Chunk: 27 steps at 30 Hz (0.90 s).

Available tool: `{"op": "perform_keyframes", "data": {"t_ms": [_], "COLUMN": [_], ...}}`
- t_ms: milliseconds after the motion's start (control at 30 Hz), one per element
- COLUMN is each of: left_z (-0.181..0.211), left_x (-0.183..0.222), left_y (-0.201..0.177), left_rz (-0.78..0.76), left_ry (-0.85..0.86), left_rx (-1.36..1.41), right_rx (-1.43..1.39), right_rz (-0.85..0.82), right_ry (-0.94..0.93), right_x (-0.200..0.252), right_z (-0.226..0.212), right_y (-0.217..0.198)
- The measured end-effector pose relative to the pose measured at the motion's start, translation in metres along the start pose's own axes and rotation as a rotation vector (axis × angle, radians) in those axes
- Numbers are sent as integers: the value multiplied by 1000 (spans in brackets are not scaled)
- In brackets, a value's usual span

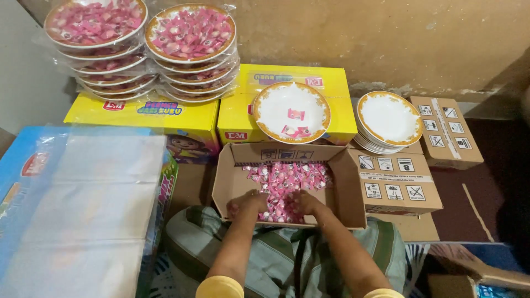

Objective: Filling a plastic bag with candies and arranging them neatly on a plate.

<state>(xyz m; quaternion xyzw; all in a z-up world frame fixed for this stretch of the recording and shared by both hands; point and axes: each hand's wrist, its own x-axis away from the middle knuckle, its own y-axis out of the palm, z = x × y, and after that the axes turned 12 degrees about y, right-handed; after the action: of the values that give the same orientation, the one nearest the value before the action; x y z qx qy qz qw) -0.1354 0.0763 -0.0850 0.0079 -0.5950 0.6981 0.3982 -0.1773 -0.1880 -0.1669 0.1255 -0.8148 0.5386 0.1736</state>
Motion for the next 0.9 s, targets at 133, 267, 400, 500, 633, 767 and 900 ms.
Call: {"op": "perform_keyframes", "data": {"t_ms": [133, 267, 400, 500, 633, 767, 900], "left_z": [-14, 28, 79, 59, 87, 48, 64], "left_x": [-77, -13, 96, 68, 127, 38, 77], "left_y": [67, 6, -95, -65, -107, -22, -41], "left_rz": [-411, -439, -396, -344, -280, -198, -173], "left_ry": [197, 74, 95, 114, -33, -3, -91], "left_rx": [19, 25, -22, 44, 32, 66, 103], "right_rx": [167, 234, 222, 162, -23, -38, -129], "right_rz": [-248, -326, -277, -188, -56, -15, 14], "right_ry": [76, 87, 81, 114, 233, 274, 244], "right_x": [-41, 33, 38, 34, 23, 26, 24], "right_z": [38, -24, -20, -13, -9, -9, 0], "right_y": [66, 5, 11, 7, 1, -4, -2]}}
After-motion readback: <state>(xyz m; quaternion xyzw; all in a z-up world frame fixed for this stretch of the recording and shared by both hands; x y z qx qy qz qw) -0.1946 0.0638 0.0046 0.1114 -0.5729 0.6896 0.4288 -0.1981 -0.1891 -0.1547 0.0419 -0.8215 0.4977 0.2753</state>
